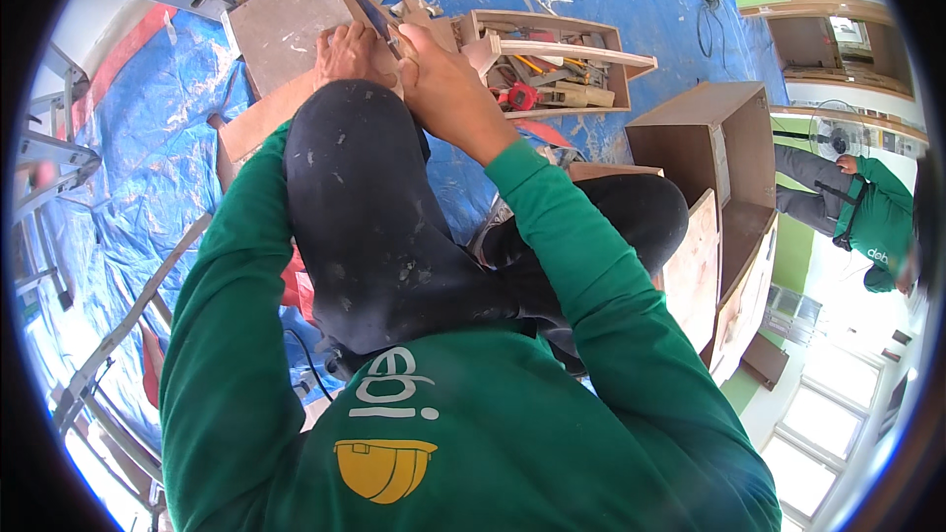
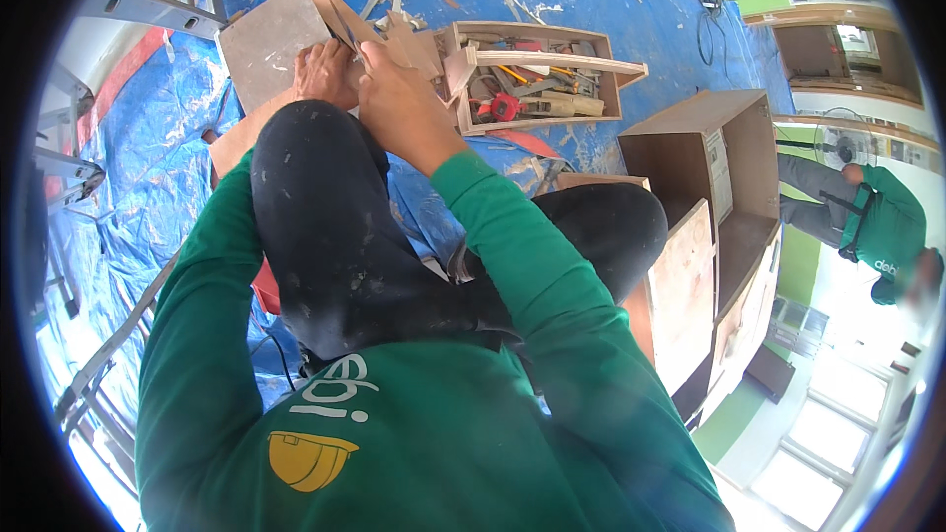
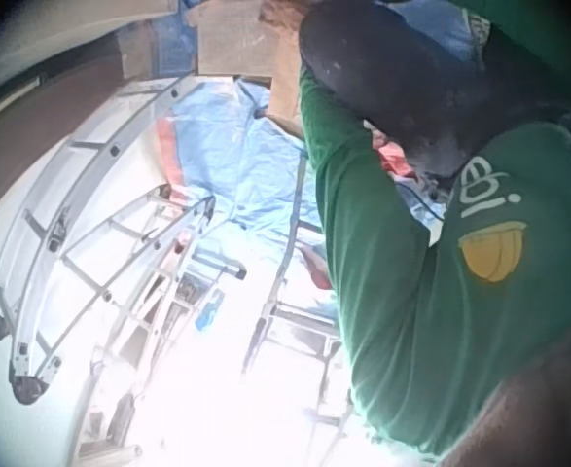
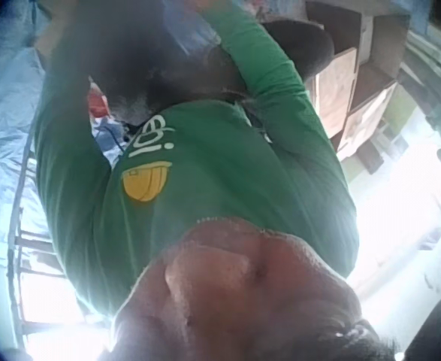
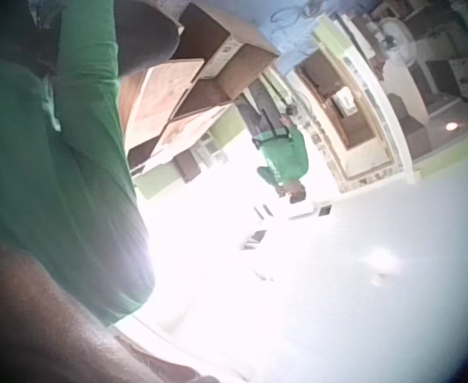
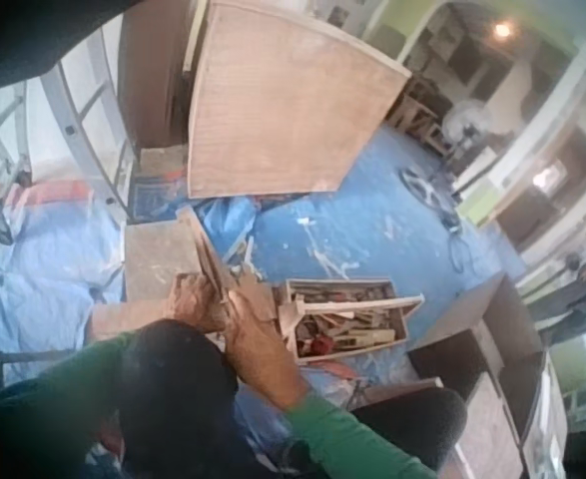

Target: The person assembles wooden furniture by sawing a piece of wood, aligning it with other pieces, and using a power drill to secure them together. The person handles wooden planks and uses a hand saw and a power drill.

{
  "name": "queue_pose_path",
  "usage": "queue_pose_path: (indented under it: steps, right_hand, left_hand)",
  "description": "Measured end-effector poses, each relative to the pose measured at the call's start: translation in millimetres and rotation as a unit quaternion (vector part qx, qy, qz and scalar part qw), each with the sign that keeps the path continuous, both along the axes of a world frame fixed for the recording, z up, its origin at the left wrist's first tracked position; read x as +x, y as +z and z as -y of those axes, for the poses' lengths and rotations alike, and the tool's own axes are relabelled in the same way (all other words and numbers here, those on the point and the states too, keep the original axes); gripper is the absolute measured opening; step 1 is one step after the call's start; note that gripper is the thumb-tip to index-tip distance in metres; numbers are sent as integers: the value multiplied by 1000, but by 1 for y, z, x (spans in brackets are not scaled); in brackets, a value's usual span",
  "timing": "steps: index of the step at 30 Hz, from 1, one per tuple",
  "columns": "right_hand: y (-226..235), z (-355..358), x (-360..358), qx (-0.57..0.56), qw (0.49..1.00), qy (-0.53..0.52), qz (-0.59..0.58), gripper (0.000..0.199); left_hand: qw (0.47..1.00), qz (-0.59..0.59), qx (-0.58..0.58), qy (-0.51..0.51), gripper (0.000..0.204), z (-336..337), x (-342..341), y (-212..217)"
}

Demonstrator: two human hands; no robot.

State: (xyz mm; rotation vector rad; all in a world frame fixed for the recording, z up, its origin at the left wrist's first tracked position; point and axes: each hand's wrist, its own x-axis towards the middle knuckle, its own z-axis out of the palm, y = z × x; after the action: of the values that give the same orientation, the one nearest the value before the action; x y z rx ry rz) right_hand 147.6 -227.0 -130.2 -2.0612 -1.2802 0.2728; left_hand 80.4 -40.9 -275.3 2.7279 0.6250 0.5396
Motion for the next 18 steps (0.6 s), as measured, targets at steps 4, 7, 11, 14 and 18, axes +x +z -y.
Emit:
queue_pose_path:
  steps: [4,7,11,14,18]
  right_hand:
    - [49,45,-30,-66,996,-29,-61,49]
    - [146,129,-72,-146,975,-56,-155,57]
    - [168,150,-83,-151,982,-35,-105,60]
    - [95,87,-51,-129,983,-41,-123,54]
    - [6,-5,-4,-18,999,-15,-35,49]
  left_hand:
    - [999,-25,-19,9,68,-1,-3,-2]
    - [999,-44,-20,20,71,0,-10,6]
    - [996,-85,-19,28,75,2,-10,17]
    - [997,-67,-35,9,74,0,-10,9]
    - [997,-73,-20,6,74,-2,-1,17]
